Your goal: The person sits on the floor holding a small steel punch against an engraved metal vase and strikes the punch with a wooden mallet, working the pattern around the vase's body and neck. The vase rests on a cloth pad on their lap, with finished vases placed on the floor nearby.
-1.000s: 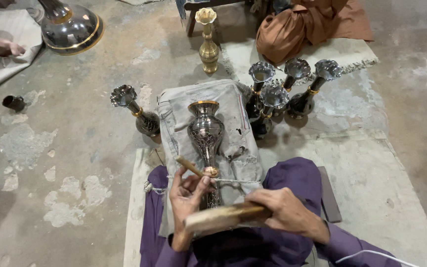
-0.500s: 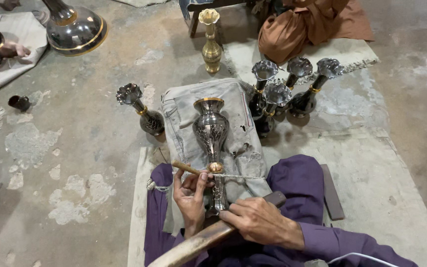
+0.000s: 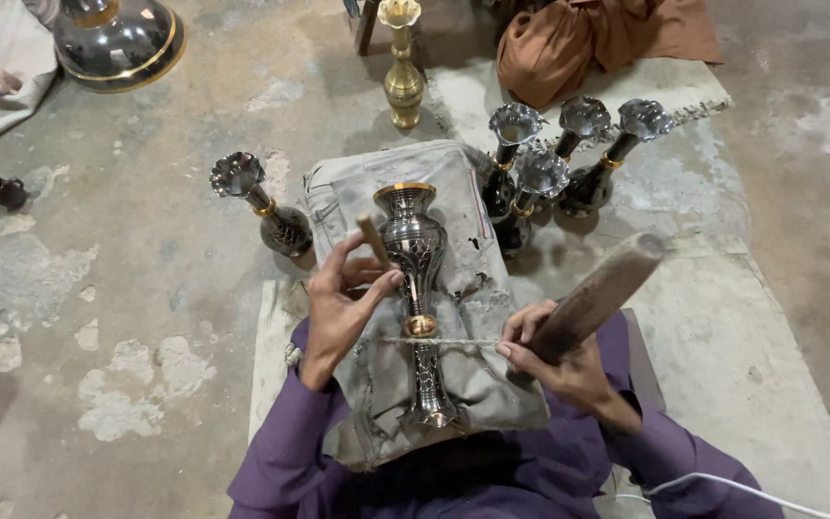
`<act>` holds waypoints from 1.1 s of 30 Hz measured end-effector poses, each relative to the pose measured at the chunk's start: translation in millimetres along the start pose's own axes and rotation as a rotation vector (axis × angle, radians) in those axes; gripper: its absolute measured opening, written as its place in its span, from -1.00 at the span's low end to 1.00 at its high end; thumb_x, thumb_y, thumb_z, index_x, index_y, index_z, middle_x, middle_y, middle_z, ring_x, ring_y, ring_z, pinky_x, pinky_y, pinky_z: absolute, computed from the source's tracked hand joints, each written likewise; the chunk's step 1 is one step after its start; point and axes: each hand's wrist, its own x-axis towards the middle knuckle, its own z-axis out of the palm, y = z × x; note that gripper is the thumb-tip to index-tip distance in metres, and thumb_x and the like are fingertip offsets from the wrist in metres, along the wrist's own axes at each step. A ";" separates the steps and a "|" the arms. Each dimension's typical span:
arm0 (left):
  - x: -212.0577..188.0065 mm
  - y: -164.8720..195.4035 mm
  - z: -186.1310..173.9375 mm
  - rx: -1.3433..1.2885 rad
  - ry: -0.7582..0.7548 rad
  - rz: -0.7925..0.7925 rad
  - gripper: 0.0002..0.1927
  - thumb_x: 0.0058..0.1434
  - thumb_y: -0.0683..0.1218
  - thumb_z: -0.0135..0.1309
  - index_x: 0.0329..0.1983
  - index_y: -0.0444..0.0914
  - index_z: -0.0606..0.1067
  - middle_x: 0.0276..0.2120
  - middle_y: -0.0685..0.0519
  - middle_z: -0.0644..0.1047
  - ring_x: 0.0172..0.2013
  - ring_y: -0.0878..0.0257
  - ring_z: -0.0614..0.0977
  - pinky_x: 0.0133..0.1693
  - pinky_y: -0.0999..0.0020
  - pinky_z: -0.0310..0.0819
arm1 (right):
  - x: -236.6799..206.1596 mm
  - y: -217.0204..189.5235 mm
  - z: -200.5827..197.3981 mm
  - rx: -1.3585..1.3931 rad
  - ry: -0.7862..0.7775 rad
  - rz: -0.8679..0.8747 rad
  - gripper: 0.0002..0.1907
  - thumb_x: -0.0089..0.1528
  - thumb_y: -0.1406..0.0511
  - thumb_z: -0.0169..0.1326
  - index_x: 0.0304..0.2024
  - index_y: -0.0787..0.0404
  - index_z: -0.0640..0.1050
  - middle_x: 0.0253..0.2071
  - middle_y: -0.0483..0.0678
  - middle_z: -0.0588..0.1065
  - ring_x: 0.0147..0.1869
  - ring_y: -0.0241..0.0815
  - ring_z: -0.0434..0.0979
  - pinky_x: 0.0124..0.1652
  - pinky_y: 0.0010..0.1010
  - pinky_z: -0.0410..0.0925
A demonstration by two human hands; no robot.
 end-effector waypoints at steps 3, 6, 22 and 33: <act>19.9 7.9 6.3 0.177 -0.155 0.160 -0.45 0.23 -0.13 0.27 0.28 -0.23 0.40 -0.18 -0.07 0.71 -0.21 0.21 0.78 -0.16 0.32 0.76 | 3.0 15.6 1.9 0.111 -0.008 0.166 -0.73 0.18 0.42 0.31 -0.27 0.20 0.41 -0.29 -0.10 0.51 -0.18 -0.27 0.58 -0.19 -0.39 0.52; 34.6 15.3 12.2 0.283 -0.283 0.332 -0.49 0.21 -0.14 0.28 0.25 -0.17 0.48 -0.19 -0.01 0.71 -0.26 0.24 0.77 -0.20 0.34 0.72 | 6.3 20.9 -8.6 -0.082 0.021 0.255 -0.71 0.14 0.34 0.34 -0.24 0.22 0.46 -0.38 -0.13 0.53 -0.27 -0.28 0.60 -0.21 -0.38 0.55; 48.6 42.0 18.6 0.588 -0.525 0.451 -0.55 0.21 -0.07 0.20 0.20 -0.08 0.53 -0.18 -0.02 0.68 -0.32 0.02 0.69 -0.29 0.13 0.54 | 18.1 6.4 -51.9 -1.156 0.177 -0.160 -0.33 0.06 0.26 0.24 0.24 0.12 0.42 -0.06 0.08 0.58 -0.21 0.03 0.66 -0.22 -0.17 0.53; 44.3 39.6 18.5 0.630 -0.499 0.473 -0.57 0.24 -0.07 0.18 0.20 -0.08 0.53 -0.22 0.02 0.69 -0.38 0.08 0.69 -0.36 0.16 0.52 | 19.1 -16.5 -49.3 -0.996 0.268 -0.072 -0.45 0.16 0.37 0.18 0.19 0.12 0.35 -0.26 0.13 0.56 -0.26 0.06 0.66 -0.30 -0.14 0.49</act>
